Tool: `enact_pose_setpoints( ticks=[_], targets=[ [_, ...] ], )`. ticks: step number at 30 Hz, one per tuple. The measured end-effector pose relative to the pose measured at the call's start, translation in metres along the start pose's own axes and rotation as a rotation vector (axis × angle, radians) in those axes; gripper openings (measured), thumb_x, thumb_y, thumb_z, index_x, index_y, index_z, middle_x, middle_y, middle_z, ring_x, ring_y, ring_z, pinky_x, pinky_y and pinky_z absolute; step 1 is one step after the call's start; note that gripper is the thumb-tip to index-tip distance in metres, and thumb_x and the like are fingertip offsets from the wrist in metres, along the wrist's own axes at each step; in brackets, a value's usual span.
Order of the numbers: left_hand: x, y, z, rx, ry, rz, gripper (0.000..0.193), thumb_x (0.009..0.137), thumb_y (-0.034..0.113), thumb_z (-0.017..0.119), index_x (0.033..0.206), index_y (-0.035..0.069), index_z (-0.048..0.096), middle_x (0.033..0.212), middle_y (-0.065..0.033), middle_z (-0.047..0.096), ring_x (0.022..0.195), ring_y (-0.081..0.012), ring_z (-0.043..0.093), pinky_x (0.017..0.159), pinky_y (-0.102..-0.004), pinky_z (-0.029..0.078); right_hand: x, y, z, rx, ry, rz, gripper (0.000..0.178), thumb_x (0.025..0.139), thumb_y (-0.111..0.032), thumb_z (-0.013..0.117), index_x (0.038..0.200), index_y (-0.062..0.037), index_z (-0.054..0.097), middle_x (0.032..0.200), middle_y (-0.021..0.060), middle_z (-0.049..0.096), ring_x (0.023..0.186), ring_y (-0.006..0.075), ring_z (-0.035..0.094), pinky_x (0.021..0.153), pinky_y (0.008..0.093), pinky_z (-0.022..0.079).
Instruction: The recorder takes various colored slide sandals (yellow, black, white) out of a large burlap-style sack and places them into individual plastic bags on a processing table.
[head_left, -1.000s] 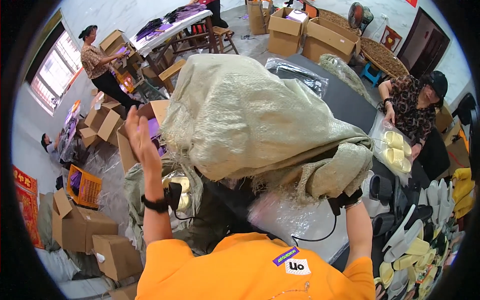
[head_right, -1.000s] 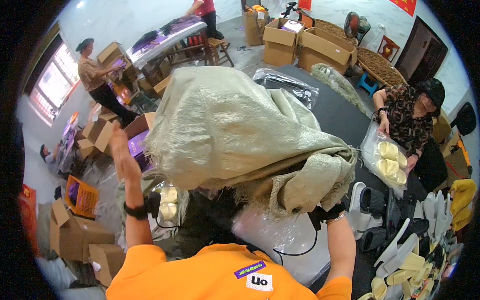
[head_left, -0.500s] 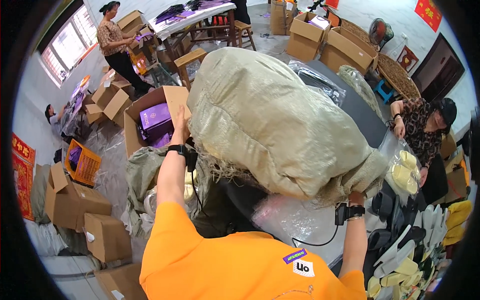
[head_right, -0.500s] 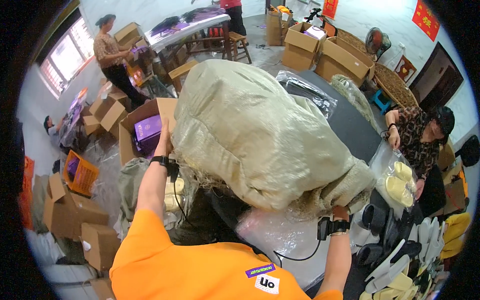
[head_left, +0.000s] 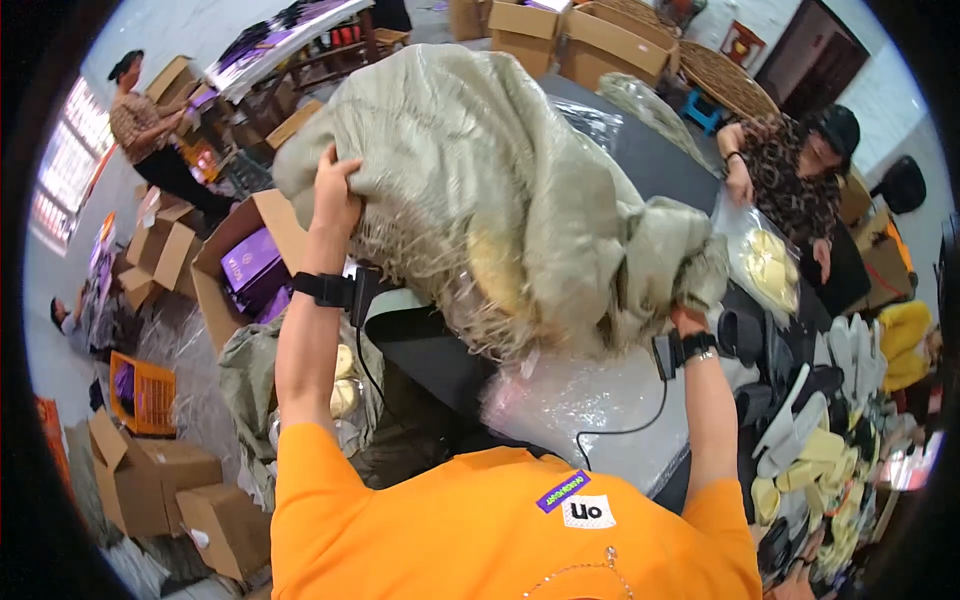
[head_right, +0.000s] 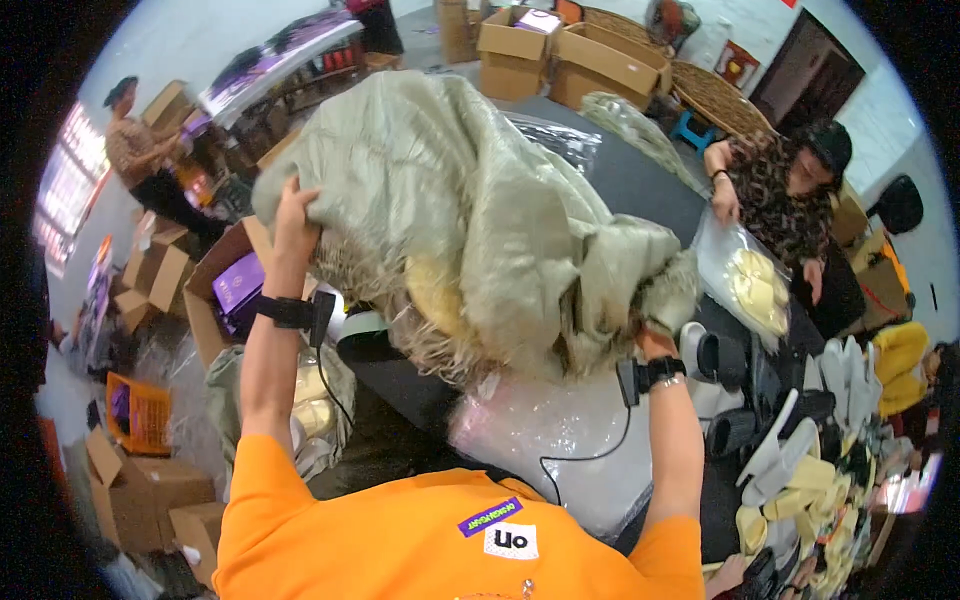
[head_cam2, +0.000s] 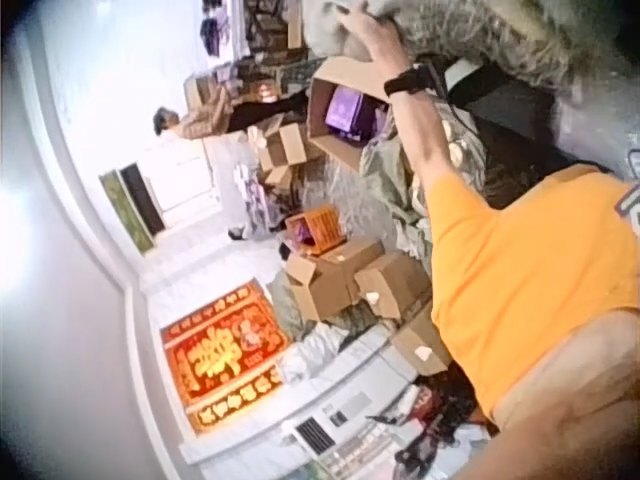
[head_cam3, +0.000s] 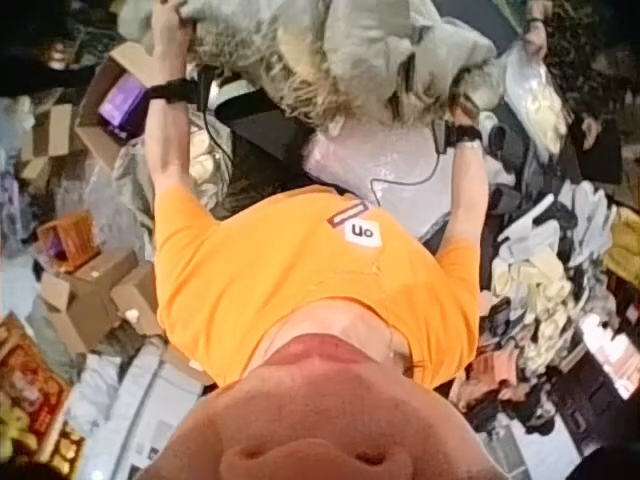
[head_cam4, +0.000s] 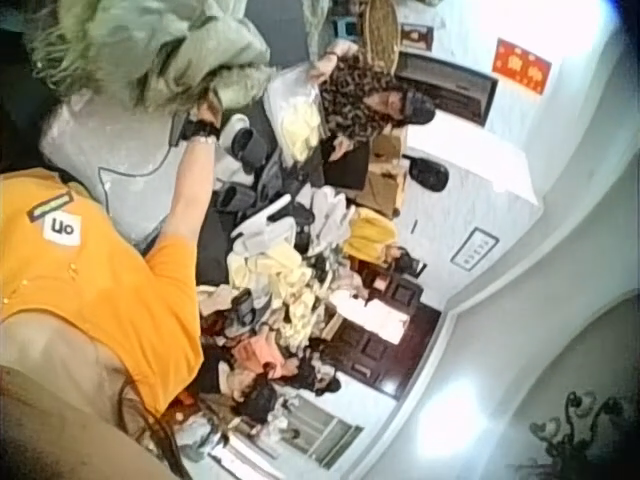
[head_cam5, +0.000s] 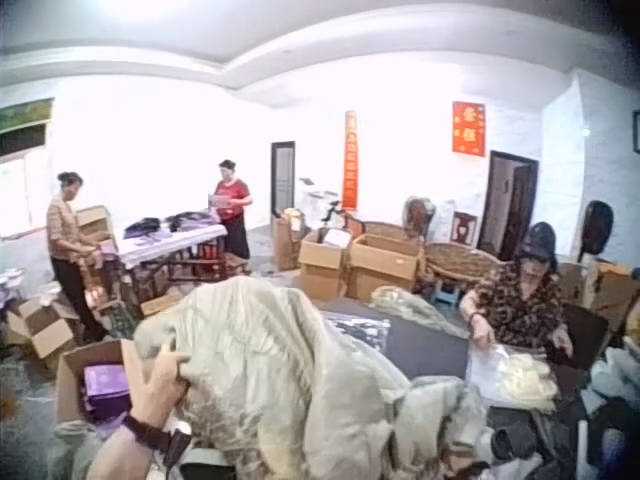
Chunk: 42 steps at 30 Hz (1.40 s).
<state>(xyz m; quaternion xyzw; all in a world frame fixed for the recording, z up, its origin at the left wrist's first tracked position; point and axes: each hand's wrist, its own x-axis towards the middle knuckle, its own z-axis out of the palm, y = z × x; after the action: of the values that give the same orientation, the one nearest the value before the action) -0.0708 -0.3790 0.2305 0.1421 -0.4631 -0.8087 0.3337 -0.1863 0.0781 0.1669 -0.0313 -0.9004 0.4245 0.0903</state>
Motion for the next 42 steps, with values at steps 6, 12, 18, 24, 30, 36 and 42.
enact_pose_setpoints(
  ticks=[6, 12, 18, 24, 30, 36, 42],
  targets=[
    [-0.019, 0.025, 0.146, -0.280, -0.230, 0.073, 0.040, 0.075, -0.003, 0.046, 0.114, 0.002, 0.043, 0.101, -0.0130, 0.054, 0.089, -0.0258, 0.054, 0.079, -0.0394, 0.045, 0.020, 0.002, 0.001, 0.033, -0.003, 0.050, 0.089, 0.072, -0.051, 0.061, 0.136, -0.0083, 0.015, 0.137, 0.0222, 0.018, 0.124, 0.0360, 0.025, 0.098, 0.0439, 0.029],
    [-0.057, 0.010, 0.237, -0.437, -0.533, -0.070, 0.042, 0.079, 0.003, 0.046, 0.121, 0.000, 0.038, 0.096, -0.0124, 0.056, 0.085, -0.0211, 0.057, 0.079, -0.0364, 0.047, 0.045, 0.021, -0.011, 0.090, -0.053, 0.037, 0.090, 0.072, -0.052, 0.061, 0.136, -0.0087, 0.014, 0.137, 0.0221, 0.017, 0.124, 0.0359, 0.024, 0.098, 0.0443, 0.028],
    [-0.044, -0.018, 0.246, -0.525, -0.657, -0.129, 0.059, 0.075, -0.002, 0.046, 0.131, 0.006, 0.028, 0.103, -0.0114, 0.054, 0.086, -0.0226, 0.056, 0.077, -0.0351, 0.047, 0.110, 0.062, -0.054, 0.129, -0.035, 0.098, 0.092, 0.071, -0.053, 0.061, 0.137, -0.0092, 0.013, 0.138, 0.0219, 0.016, 0.125, 0.0357, 0.023, 0.098, 0.0447, 0.028],
    [-0.013, -0.047, 0.236, -0.409, -0.300, -0.058, 0.057, 0.083, 0.002, 0.048, 0.133, 0.009, 0.022, 0.116, -0.0155, 0.048, 0.101, -0.0274, 0.050, 0.088, -0.0438, 0.040, 0.163, 0.079, -0.070, 0.141, 0.109, 0.233, 0.093, 0.071, -0.054, 0.061, 0.137, -0.0096, 0.013, 0.138, 0.0217, 0.015, 0.126, 0.0355, 0.022, 0.098, 0.0451, 0.028],
    [0.004, -0.053, 0.227, -0.293, -0.324, -0.047, 0.064, 0.082, -0.003, 0.047, 0.136, 0.017, 0.020, 0.121, -0.0117, 0.044, 0.102, -0.0265, 0.050, 0.087, -0.0445, 0.041, 0.088, 0.133, -0.097, 0.149, 0.071, 0.430, 0.109, 0.067, -0.059, 0.062, 0.137, -0.0129, -0.007, 0.140, 0.0202, -0.008, 0.129, 0.0366, 0.002, 0.102, 0.0475, 0.018],
    [0.018, -0.068, 0.245, -0.190, -0.415, 0.019, 0.055, 0.082, -0.006, 0.043, 0.131, 0.015, 0.030, 0.112, -0.0101, 0.051, 0.097, -0.0235, 0.053, 0.082, -0.0385, 0.046, 0.018, 0.162, -0.088, 0.020, 0.164, 0.372, 0.069, 0.080, -0.058, 0.042, 0.129, -0.0103, 0.035, 0.133, 0.0241, 0.024, 0.123, 0.0379, 0.020, 0.099, 0.0502, 0.018],
    [0.016, -0.083, 0.251, -0.053, -0.431, 0.075, 0.053, 0.082, -0.010, 0.039, 0.131, 0.010, 0.029, 0.119, -0.0112, 0.046, 0.102, -0.0239, 0.051, 0.085, -0.0375, 0.045, -0.057, 0.085, -0.070, -0.044, 0.249, -0.246, 0.045, 0.078, -0.039, 0.056, 0.109, -0.0062, 0.053, 0.117, 0.0149, 0.048, 0.109, 0.0323, 0.042, 0.090, 0.0383, 0.034]
  ],
)
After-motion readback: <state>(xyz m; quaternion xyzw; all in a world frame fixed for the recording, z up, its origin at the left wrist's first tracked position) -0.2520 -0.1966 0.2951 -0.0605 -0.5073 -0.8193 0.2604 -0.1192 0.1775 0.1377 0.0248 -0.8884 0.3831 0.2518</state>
